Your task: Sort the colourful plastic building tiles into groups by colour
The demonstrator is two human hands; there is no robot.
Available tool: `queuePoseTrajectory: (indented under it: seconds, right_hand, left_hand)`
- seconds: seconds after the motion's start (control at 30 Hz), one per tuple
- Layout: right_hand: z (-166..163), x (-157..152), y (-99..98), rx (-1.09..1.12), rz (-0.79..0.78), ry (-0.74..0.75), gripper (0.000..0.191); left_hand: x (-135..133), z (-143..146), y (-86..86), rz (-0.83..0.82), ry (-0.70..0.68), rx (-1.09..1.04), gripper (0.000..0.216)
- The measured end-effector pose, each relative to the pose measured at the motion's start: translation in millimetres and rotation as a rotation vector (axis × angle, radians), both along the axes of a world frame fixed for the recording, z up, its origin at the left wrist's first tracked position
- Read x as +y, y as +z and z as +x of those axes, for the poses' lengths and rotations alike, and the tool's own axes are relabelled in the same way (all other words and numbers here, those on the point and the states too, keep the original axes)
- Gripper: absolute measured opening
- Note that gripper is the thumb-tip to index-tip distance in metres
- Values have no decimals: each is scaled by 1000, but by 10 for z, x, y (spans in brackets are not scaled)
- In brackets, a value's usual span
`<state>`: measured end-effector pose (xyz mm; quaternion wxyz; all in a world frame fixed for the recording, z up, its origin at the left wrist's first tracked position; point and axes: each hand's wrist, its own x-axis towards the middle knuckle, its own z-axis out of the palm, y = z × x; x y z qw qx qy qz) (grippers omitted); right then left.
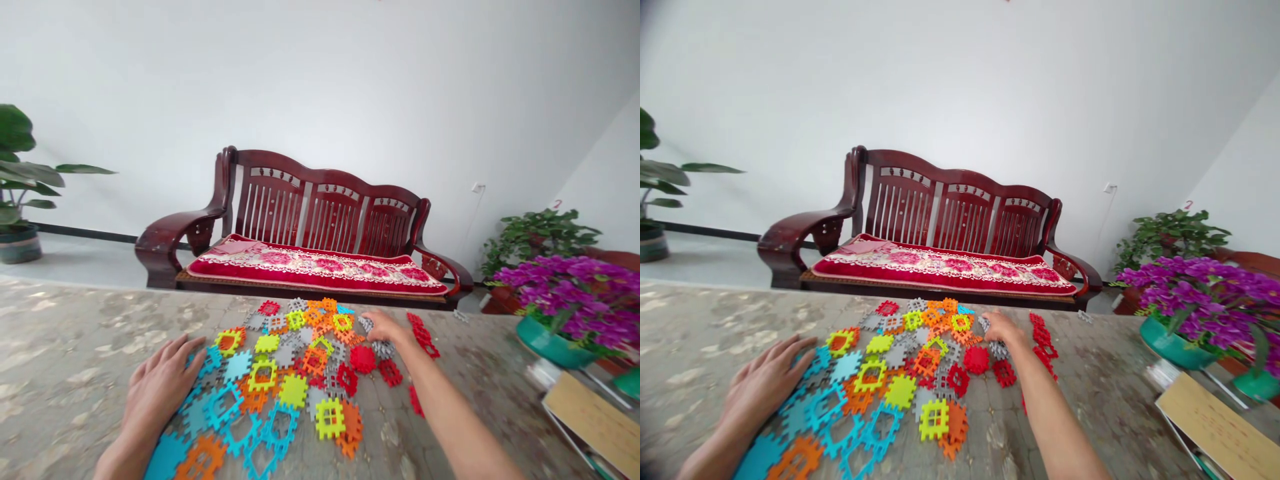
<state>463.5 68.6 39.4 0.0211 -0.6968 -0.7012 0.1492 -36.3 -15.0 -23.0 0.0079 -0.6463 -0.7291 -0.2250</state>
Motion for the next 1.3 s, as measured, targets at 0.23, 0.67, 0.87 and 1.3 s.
queuePoseTrajectory:
  seconds: [0.23, 0.67, 0.87, 1.3]
  right_hand:
    - [68, -37, -75, 73, 184, -40, 49]
    - [599, -127, -258, 156, 477, -219, 45]
    - [613, -157, -335, 184, 432, -253, 34]
    - [747, -168, -210, 183, 341, -345, 33]
  left_hand:
    - [13, -12, -16, -1, 10, -1, 50]
    - [52, -50, -88, 2, 2, 29, 50]
    - [55, -63, -102, -3, 0, 40, 50]
    - [34, -42, -68, 22, 5, -43, 43]
